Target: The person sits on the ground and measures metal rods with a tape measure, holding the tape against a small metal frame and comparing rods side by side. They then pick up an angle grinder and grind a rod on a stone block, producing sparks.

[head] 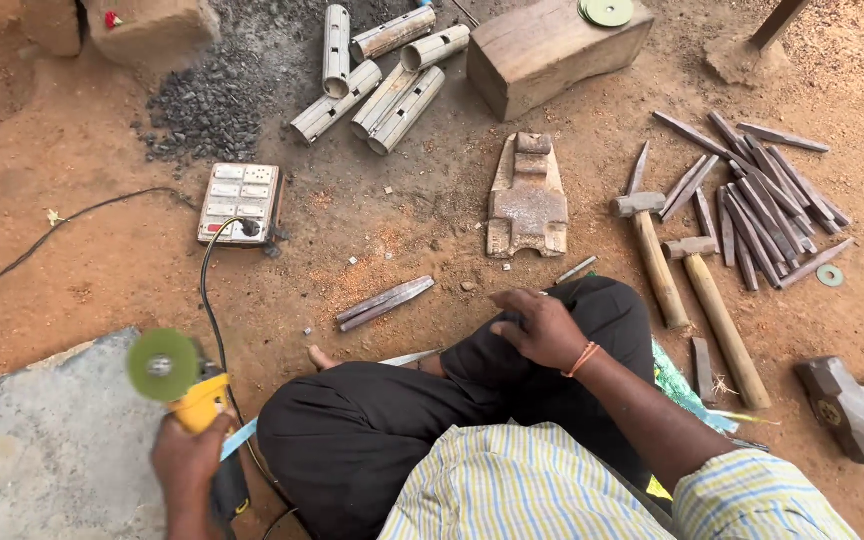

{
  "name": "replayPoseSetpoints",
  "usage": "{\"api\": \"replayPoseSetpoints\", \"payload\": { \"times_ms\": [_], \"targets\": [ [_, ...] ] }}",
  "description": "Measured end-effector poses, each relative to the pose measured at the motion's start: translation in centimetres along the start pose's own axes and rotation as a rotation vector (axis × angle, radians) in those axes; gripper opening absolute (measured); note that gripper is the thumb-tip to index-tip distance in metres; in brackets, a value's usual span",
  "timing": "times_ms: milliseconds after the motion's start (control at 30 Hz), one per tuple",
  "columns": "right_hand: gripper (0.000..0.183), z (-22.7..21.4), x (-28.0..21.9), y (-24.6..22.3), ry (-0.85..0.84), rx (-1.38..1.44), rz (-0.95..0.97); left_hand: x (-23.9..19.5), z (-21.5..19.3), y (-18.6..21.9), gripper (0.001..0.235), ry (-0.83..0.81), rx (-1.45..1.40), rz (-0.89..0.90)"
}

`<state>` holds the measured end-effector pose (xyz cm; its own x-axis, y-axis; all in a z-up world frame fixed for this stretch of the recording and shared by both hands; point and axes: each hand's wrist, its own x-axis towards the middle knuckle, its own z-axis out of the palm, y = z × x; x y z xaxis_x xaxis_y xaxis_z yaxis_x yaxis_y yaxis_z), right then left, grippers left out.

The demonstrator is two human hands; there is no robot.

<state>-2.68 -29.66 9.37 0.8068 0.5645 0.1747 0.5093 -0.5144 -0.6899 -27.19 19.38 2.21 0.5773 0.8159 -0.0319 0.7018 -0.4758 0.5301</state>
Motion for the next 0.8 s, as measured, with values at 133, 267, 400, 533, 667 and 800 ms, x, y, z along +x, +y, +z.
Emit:
{"api": "replayPoseSetpoints", "payload": {
  "times_ms": [133, 267, 400, 533, 667, 800],
  "targets": [
    [0.051, 3.9, 1.8, -3.4, -0.107, 0.247, -0.250, -0.9, -8.2, 4.4, 0.040, 0.002, -0.763, 0.014],
    [0.056, 3.9, 3.0, -10.3, -0.184, 0.300, -0.561, -3.0, -13.5, 13.7, 0.052, -0.045, -1.068, 0.182],
    [0.055, 4.8, 2.2, -13.0, -0.273, 0.425, -0.562, -5.3, -14.5, 17.9, 0.051, 0.099, -0.773, 0.567],
    [0.061, 5.8, 2.6, -11.3, -0.304, 0.490, -0.423, -3.9, -13.8, 21.4, 0.063, 0.054, -0.705, 0.665],
    [0.068, 5.8, 2.7, -13.8, -0.129, 0.232, -0.561, -5.5, -12.9, 22.2, 0.066, -0.057, -0.755, 0.719],
    [0.078, 12.2, 0.8, -15.5, -0.322, 0.283, -0.521, -9.1, -13.4, 22.7, 0.063, 0.031, -0.709, 0.856]
  ]
}}
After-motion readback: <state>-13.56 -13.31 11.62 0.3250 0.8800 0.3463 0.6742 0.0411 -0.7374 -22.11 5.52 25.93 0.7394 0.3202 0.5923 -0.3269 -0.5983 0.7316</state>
